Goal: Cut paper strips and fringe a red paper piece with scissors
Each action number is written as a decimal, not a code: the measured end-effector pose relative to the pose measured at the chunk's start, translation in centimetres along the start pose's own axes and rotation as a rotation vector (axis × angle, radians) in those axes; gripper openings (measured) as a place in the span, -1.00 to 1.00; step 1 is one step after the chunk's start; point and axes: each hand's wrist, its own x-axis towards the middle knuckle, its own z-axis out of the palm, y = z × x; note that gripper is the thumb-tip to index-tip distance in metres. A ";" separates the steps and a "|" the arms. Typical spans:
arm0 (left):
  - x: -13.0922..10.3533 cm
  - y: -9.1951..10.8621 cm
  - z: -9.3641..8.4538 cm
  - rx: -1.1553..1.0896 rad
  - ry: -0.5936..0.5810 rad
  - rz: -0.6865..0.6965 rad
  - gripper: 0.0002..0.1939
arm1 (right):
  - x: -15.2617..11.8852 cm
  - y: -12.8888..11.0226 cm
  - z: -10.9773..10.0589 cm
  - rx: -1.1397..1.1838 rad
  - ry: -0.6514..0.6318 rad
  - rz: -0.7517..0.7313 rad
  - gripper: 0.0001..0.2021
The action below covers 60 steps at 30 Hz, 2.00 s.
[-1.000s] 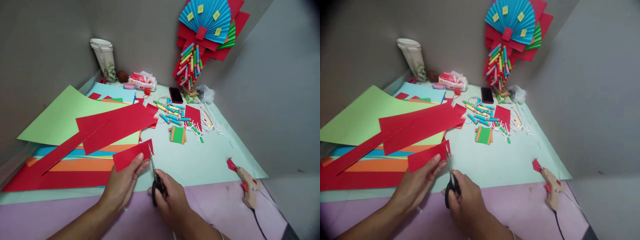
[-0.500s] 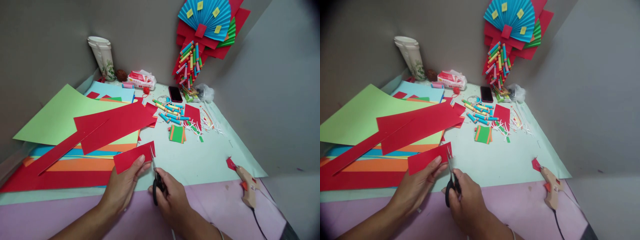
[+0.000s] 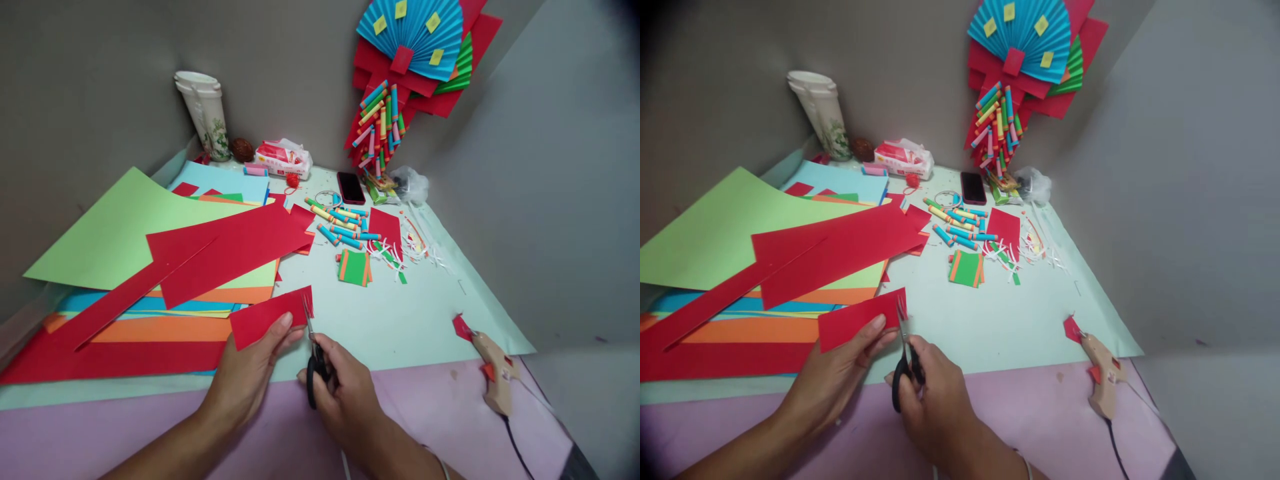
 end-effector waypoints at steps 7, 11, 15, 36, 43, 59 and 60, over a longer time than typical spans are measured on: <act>-0.5 0.6 0.7 -0.035 0.004 -0.034 -0.74 | -0.1 0.4 0.0 -0.040 0.009 -0.040 -0.59; -0.7 0.7 0.7 -0.022 0.009 -0.037 -0.74 | -0.2 0.2 -0.2 -0.034 -0.009 -0.051 -0.58; -0.7 0.7 0.6 -0.033 0.018 -0.042 -0.78 | -0.2 0.1 -0.3 -0.050 -0.009 -0.064 -0.56; 0.1 0.1 -0.7 0.076 -0.081 -0.075 -0.72 | -0.4 0.9 0.0 0.016 -0.048 -0.014 -0.54; -0.3 0.4 -1.1 0.195 -0.171 -0.069 -0.64 | -0.2 0.4 0.0 0.126 -0.065 0.083 -0.63; -0.1 1.1 -1.3 0.158 -0.257 -0.119 -0.57 | -0.1 0.2 -0.1 0.475 -0.162 0.294 -0.59; -0.1 1.2 -1.3 0.143 -0.269 -0.126 -0.57 | -0.1 0.2 -0.1 0.496 -0.168 0.309 -0.58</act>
